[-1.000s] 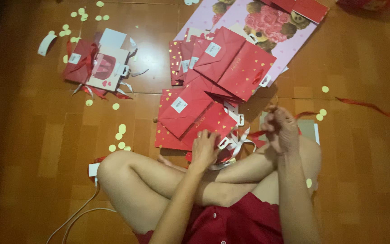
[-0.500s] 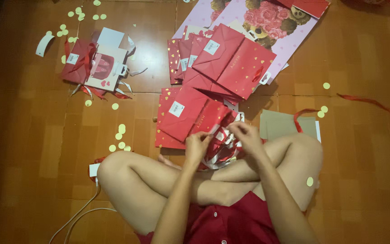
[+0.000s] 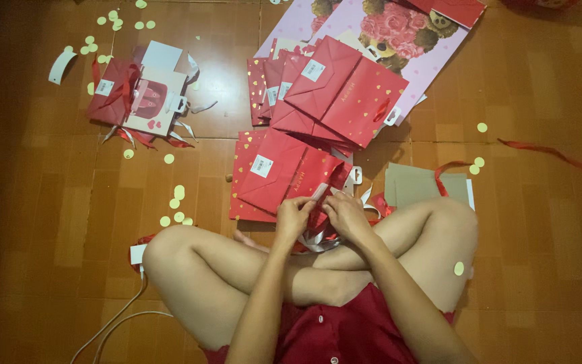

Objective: The person sits on the floor and assembles small red gift boxes by folding flaps and attaching white ribbons. They handle multiple boxes one at a time, stacking completed units nearby.

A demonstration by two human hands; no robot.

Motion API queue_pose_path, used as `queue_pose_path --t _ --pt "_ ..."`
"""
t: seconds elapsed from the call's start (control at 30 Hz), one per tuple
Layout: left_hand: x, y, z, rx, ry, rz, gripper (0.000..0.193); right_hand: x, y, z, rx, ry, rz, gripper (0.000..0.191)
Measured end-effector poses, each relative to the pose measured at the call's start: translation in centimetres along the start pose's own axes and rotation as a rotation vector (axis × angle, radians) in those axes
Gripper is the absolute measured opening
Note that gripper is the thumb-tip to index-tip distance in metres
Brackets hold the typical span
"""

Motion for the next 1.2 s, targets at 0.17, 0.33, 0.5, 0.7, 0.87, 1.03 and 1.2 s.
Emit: queue_pose_path --t 0.17,0.33,0.5,0.7,0.87,1.03,1.2 --pt "0.0 -0.2 0.2 -0.027 -0.053 0.079 0.024 -0.1 0.5 0.1 0.012 -0.021 -0.012 0.019" --pt "0.1 -0.4 0.6 -0.104 -0.072 0.042 0.023 -0.3 1.6 0.9 0.042 -0.029 -0.006 0.022" --pt "-0.4 0.5 0.3 -0.072 -0.101 -0.158 0.020 -0.4 2.4 1.6 0.190 -0.021 0.038 0.025" --pt "-0.6 1.5 -0.1 0.023 0.134 0.064 0.015 0.2 2.7 1.3 0.768 0.147 0.203 0.044" --pt "-0.2 1.1 0.4 -0.080 0.047 0.152 0.016 0.4 2.7 1.7 0.441 0.239 0.175 0.066" --pt "1.9 1.3 -3.8 -0.833 0.044 0.129 0.016 0.3 3.2 1.8 0.501 0.199 0.385 0.063" --pt "1.7 3.5 -7.8 -0.988 -0.017 0.133 0.013 0.5 3.0 1.6 0.430 0.221 0.388 0.078"
Point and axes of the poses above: each hand's wrist, its own x-axis towards the middle knuckle, its own z-axis out of the palm, y = z × x, the point moved 1 cm from there along x, towards the middle knuckle, and after that the axes turned 11 degrees about x, right-handed, at the moved point
